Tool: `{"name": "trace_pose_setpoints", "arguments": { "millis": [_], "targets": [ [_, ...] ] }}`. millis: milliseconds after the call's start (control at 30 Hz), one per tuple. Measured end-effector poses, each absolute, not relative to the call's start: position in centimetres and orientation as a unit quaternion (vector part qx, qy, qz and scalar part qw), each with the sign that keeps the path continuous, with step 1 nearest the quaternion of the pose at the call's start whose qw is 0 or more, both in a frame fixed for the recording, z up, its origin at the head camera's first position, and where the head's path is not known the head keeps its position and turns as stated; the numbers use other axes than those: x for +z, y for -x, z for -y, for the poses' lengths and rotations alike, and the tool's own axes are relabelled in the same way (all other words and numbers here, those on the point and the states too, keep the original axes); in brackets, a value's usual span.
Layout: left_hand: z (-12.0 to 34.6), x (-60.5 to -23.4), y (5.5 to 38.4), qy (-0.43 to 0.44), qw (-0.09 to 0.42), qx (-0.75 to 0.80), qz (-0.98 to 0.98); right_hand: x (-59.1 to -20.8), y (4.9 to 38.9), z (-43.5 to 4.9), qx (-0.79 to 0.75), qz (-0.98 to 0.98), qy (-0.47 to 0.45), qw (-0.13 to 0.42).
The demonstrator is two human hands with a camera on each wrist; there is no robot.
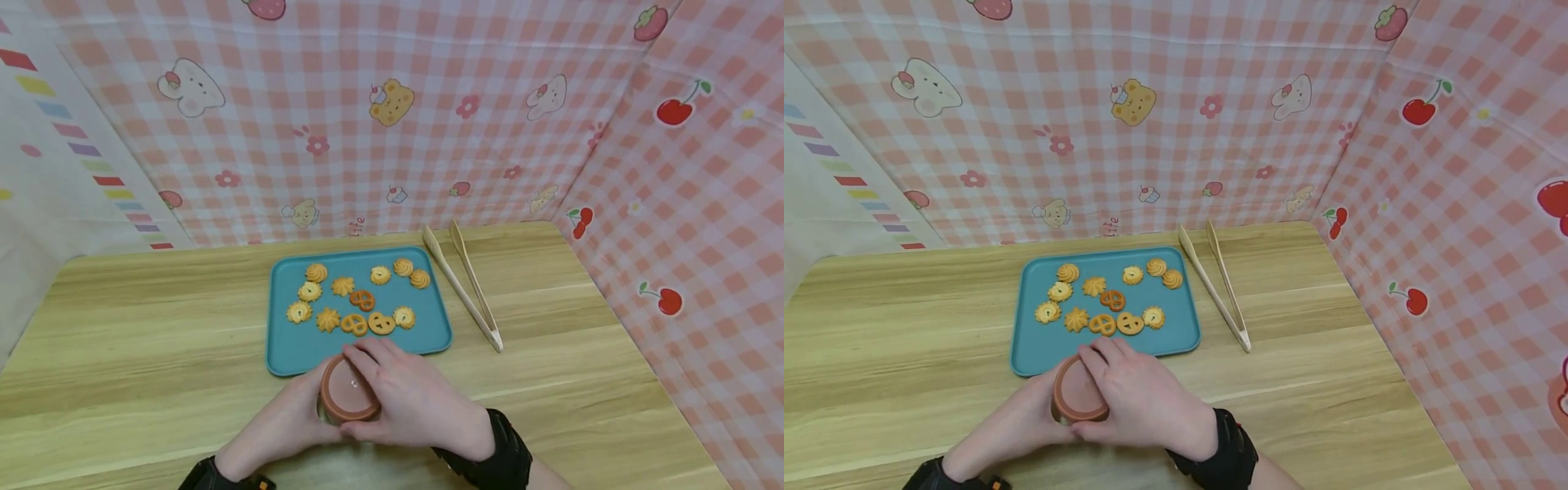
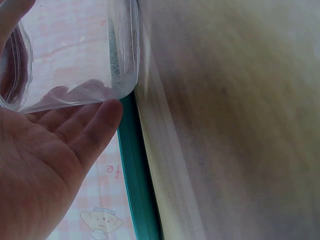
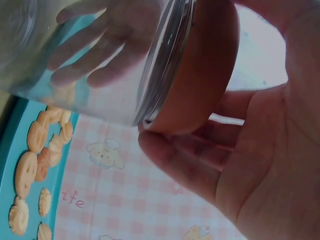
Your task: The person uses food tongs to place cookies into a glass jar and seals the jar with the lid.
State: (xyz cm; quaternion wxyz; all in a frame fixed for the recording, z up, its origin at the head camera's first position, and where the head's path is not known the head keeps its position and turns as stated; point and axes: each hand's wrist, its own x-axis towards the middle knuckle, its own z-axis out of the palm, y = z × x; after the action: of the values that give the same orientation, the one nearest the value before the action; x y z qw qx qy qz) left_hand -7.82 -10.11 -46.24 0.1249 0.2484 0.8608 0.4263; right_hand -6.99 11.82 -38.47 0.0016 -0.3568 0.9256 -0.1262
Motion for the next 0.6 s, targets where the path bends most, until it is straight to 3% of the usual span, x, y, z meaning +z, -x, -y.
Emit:
{"name": "trace_pose_setpoints", "arguments": {
  "millis": [400, 600],
  "targets": [
    [10.1, -46.2, 7.7, -0.252, 0.132, 0.435, -0.854, -38.8, 8.6, -12.9, -0.17, -0.886, 0.427, 0.061],
    [10.1, -46.3, 7.7, -0.251, 0.131, 0.435, -0.855, -39.0, 8.7, -12.9, -0.164, -0.88, 0.442, 0.059]
  ]
}}
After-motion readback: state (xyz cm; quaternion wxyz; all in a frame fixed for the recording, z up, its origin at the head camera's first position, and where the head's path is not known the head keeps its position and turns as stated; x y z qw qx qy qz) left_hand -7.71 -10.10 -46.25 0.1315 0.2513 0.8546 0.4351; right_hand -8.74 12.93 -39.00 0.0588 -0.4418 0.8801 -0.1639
